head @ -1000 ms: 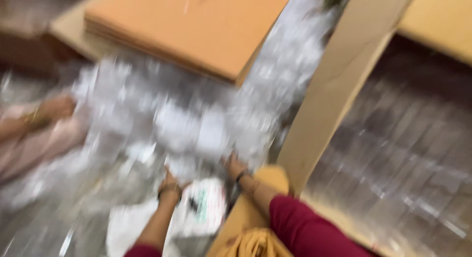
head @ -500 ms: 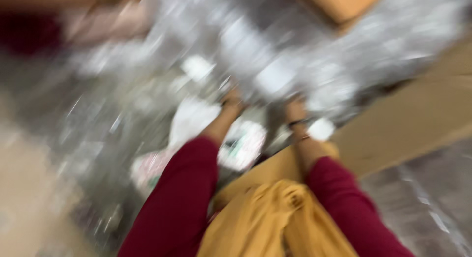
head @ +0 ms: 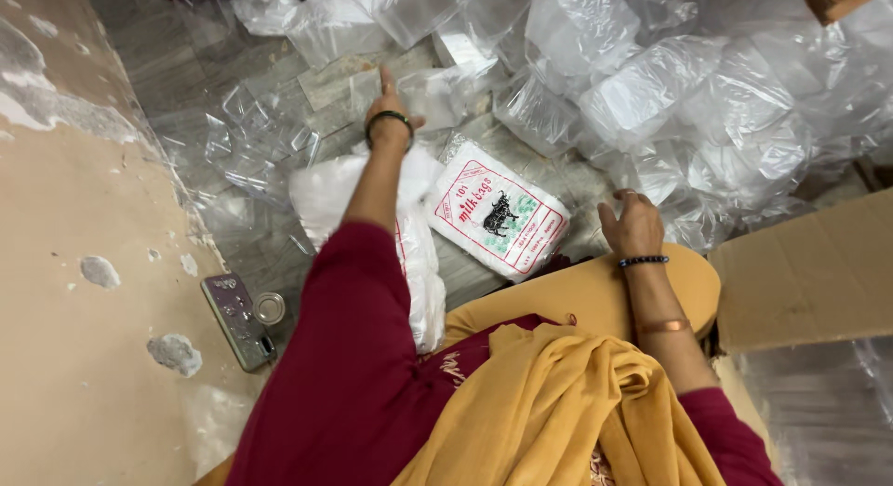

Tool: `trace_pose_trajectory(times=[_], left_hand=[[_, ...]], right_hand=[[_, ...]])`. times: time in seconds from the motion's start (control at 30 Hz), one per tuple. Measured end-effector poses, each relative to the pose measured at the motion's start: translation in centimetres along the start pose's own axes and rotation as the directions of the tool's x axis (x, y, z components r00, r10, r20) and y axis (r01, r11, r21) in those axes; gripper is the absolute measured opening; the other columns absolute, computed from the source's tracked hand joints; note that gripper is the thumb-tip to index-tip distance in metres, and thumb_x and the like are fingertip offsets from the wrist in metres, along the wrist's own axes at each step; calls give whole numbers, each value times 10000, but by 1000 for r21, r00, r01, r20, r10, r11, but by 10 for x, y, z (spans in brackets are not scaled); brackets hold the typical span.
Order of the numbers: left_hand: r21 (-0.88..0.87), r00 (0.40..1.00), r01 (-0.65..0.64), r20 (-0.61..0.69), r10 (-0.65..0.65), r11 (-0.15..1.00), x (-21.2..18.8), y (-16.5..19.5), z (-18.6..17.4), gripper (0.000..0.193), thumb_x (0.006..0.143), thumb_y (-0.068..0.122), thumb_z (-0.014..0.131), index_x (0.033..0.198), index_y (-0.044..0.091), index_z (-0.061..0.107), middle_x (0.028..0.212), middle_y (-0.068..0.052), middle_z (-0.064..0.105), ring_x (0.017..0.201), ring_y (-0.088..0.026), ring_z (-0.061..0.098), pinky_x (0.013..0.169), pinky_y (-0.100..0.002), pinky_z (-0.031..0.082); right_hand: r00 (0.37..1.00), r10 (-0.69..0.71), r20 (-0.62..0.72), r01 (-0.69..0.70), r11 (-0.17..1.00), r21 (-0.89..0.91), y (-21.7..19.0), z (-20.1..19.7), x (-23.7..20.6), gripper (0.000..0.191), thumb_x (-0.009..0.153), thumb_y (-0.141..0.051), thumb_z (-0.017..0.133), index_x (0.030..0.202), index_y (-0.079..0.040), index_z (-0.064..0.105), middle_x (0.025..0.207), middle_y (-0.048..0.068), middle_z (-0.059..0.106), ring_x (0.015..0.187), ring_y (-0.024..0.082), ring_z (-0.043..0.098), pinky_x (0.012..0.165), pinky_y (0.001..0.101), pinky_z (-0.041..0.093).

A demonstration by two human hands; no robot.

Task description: The person sits on the floor and wraps clear plastic containers in thin plastic bags one at a time, then places each wrapped container into a compartmentalized cardboard box. They repeat this bagging and boxing cycle continuously across the episode.

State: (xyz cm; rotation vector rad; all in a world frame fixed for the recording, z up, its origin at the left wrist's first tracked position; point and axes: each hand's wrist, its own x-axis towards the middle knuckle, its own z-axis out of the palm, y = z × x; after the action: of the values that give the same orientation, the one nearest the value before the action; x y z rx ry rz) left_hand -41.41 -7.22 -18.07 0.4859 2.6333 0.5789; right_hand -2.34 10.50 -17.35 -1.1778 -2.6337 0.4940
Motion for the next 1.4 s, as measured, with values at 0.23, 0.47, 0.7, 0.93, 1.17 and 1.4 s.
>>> trace_pose_trajectory(times=[0.23,0.47,0.7,0.93,1.17,1.4], left_hand=[[203,549,-788,-196,813,581,-49,48,29,74,832,95,671,893,69,704,950,-176,706,832,-378,686,707,-486,561],[131,-111,-984,92,990,-122,-218,101,8,112,813,100,650,883,136,728,865,-85,689,721,-288,701,564,-433,554],[-41,-217,-975,-9,976,-218,-274,132,18,192,867,139,707,1057,145,729,995,-95,716,808,-283,713,635,-403,575],[-883,440,-383,85,894,272,-304,149,58,555,994,281,766,1457,44,572,1132,-70,760,1077,-126,691,963,-276,546],[-885,-177,-465,129,976,33,-377,201,88,517,948,225,798,1310,-64,566,1035,-35,670,962,-94,609,797,-228,504],[-863,-307,-314,487,818,396,-427,198,94,266,1047,280,643,1058,41,758,822,112,624,722,14,512,605,-182,418]], right_hand=[[996,81,-28,-59,890,453,4,-19,-19,285,957,-215,739,1131,9,718,1009,151,754,918,222,738,810,345,582],[917,94,-387,247,627,738,-1,-152,-77,218,1136,-145,641,1253,33,689,1132,55,727,1044,126,667,960,262,560],[972,-219,-89,227,755,616,-30,-214,-159,330,901,-43,775,1213,25,695,920,85,737,836,182,661,752,313,550],[732,-105,-673,170,985,32,-40,-217,-301,372,813,124,629,1148,-17,707,1073,143,731,970,303,728,833,364,596],[797,-220,-563,223,973,-65,-75,-209,-366,324,763,-80,804,1078,-47,736,1106,103,715,992,288,705,851,395,551],[842,260,-472,312,479,821,-33,-245,-406,511,972,-329,762,1385,-54,641,1385,49,673,1045,108,655,919,257,551]])
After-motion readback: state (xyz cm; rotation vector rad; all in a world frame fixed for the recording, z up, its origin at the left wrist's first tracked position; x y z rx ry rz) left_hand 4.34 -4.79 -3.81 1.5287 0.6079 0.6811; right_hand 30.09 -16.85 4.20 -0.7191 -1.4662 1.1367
